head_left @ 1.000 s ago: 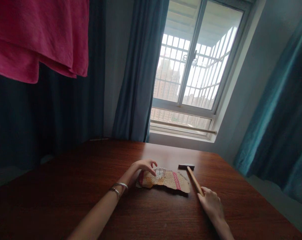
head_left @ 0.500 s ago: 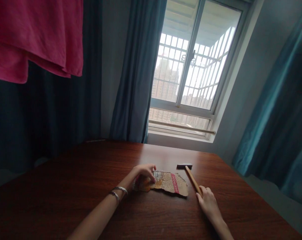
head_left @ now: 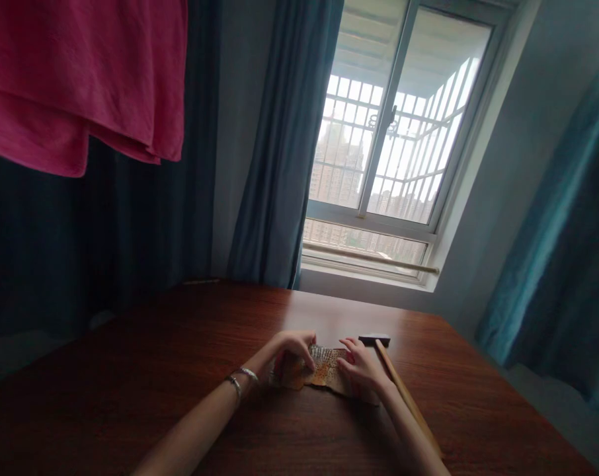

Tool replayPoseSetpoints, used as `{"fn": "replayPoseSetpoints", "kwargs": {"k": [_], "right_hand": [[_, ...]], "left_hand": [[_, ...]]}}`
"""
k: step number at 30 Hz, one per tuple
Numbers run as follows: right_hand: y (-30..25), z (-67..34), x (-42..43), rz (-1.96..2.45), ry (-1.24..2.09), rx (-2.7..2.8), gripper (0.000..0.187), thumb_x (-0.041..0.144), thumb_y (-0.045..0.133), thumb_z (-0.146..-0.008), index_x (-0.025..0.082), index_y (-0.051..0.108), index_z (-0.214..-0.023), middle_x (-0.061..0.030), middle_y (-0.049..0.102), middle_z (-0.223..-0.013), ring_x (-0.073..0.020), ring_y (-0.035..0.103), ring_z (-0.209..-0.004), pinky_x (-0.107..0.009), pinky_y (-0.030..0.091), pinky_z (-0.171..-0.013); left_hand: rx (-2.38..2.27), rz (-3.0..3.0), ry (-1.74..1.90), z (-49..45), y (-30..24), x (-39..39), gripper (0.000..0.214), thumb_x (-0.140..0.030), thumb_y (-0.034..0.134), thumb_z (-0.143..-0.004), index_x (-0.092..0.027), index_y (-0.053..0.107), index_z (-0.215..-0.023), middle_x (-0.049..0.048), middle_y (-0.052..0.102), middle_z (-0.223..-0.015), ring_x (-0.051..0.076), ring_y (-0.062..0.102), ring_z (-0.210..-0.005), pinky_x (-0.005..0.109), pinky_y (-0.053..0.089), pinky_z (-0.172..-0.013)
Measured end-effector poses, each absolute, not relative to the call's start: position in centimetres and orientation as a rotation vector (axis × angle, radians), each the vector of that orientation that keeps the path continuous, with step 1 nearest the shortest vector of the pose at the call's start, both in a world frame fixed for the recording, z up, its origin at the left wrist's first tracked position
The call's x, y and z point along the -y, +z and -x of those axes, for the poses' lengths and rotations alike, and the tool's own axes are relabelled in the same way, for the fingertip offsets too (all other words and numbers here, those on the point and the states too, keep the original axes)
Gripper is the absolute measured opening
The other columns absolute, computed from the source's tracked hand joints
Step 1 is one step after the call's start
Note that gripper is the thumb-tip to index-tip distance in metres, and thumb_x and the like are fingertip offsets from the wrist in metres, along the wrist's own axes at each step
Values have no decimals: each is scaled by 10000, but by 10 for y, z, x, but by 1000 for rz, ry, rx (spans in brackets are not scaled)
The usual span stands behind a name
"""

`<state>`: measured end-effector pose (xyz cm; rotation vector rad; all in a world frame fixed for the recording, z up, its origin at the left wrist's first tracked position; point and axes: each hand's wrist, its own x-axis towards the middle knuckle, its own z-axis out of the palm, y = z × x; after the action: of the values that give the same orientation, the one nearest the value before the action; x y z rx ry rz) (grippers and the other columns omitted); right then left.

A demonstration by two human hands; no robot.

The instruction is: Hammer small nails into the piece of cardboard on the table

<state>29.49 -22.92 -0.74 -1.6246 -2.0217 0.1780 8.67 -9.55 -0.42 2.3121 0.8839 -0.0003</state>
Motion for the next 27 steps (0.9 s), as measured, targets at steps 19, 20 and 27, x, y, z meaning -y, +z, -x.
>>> {"fn": "replayPoseSetpoints", "kwargs": {"k": [19,20,27], "right_hand": [[-14,-291,239,1656,18,2028,320,304,517,-796,264,567,-1110,-55,578,-991,-202,525,-895,-323,332,-847],[-15,-292,239,1646,42,2017,316,306,522,-792,263,576,-1100,-54,583,-981,-198,530,-880,-316,344,-834],[-37,-297,223,1502,362,1886,307,282,465,-791,205,670,-1007,-63,661,-879,-171,581,-764,-268,435,-720]], "left_hand": [[-666,-2326,227,-78,10,118,653,-368,770,-467,-209,543,-1058,13,587,-945,212,543,-879,256,437,-701],[-652,-2291,215,-78,9,117,641,-363,766,-476,-207,553,-1060,16,593,-951,209,546,-878,256,439,-707],[-582,-2037,121,-71,8,113,473,-350,729,-539,-166,647,-967,22,631,-846,180,571,-762,246,442,-665]]}}
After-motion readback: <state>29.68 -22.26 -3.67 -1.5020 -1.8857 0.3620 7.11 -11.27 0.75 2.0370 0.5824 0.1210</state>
